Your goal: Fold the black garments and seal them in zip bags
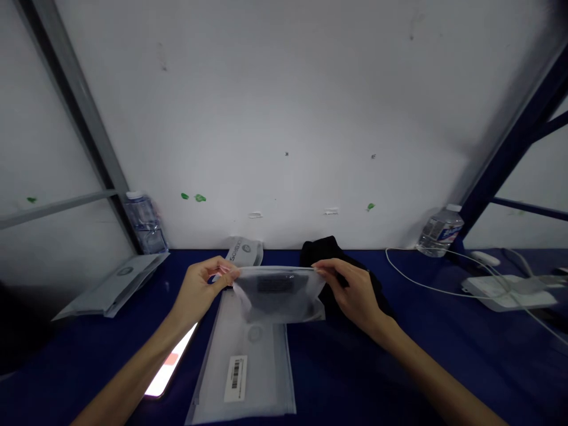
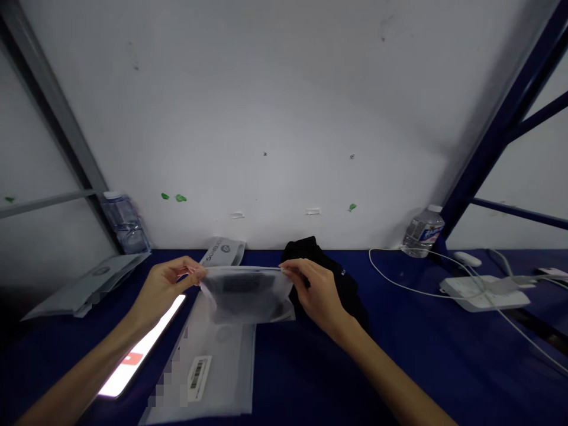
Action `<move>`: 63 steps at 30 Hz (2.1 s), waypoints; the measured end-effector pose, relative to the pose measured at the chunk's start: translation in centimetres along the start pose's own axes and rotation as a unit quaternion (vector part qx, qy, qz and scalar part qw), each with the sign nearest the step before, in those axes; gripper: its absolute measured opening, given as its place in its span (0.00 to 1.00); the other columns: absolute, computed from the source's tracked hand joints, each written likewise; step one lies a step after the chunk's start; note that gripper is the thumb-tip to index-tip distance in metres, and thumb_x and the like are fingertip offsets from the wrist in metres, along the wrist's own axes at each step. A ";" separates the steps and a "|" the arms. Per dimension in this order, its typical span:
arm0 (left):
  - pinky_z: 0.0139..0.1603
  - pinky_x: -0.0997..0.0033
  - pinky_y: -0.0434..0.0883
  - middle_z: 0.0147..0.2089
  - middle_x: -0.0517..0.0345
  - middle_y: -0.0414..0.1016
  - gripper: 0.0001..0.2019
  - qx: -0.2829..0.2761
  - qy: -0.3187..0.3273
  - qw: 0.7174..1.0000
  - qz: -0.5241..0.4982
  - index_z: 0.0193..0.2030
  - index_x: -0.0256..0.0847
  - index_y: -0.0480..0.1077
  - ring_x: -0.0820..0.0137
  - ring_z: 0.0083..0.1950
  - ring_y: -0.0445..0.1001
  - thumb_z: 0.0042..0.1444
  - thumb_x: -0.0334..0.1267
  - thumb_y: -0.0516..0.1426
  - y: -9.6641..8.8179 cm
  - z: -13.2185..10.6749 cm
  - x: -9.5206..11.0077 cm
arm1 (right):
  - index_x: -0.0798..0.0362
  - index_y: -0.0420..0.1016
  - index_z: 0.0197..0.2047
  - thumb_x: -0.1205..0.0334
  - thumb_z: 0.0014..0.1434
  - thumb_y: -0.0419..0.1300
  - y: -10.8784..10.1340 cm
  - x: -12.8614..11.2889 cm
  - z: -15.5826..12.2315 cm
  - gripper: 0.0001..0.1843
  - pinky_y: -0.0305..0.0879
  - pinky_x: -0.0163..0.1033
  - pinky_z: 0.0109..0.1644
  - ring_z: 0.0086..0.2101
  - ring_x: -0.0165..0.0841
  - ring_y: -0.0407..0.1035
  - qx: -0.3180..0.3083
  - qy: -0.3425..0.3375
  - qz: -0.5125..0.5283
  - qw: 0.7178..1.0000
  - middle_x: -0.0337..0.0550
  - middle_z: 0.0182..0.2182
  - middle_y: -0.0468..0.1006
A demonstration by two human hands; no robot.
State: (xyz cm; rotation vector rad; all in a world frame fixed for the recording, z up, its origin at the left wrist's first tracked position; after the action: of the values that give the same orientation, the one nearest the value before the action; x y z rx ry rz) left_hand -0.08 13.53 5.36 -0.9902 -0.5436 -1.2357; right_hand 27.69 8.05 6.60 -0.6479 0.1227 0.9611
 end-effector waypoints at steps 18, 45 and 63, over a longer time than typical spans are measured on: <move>0.35 0.71 0.70 0.30 0.59 0.78 0.09 0.048 0.008 0.998 0.040 0.31 0.40 0.75 0.70 0.31 0.74 0.58 0.42 0.61 -0.4 -0.6 -0.1 | 0.51 0.73 0.41 0.57 0.69 0.54 0.4 2.6 0.5 0.09 0.76 0.36 0.31 0.27 0.32 0.76 -0.049 0.145 0.144 0.978 0.40 0.30 0.79; 0.34 0.73 0.67 0.36 0.61 0.79 0.03 -0.055 0.138 0.983 0.107 0.40 0.45 0.77 0.72 0.33 0.72 0.62 0.37 0.61 1.6 -2.9 2.8 | 0.48 0.75 0.45 0.69 0.62 0.59 0.5 -2.7 -0.9 0.10 0.67 0.53 0.53 0.50 0.43 0.69 -0.078 -0.082 -0.045 0.993 0.47 0.52 0.75; 0.38 0.69 0.68 0.40 0.60 0.74 0.09 -0.249 0.168 0.944 0.139 0.41 0.43 0.72 0.71 0.38 0.72 0.67 0.29 0.51 5.5 -2.2 5.4 | 0.51 0.67 0.33 0.68 0.57 0.58 1.1 -4.1 -1.6 0.03 0.63 0.42 0.35 0.29 0.33 0.64 -0.093 -0.060 0.014 0.994 0.39 0.27 0.70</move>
State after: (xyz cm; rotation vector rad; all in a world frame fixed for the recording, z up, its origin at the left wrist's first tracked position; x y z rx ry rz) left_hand 6.29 8.97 6.82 -1.1921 0.1885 -1.2740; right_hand 24.74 4.66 6.32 -0.7582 -0.0657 1.0444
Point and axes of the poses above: each hand's wrist, its own z-axis towards the middle knuckle, its own y-axis out of the palm, x = y × z, the point moved 9 cm from there along z, towards the middle knuckle
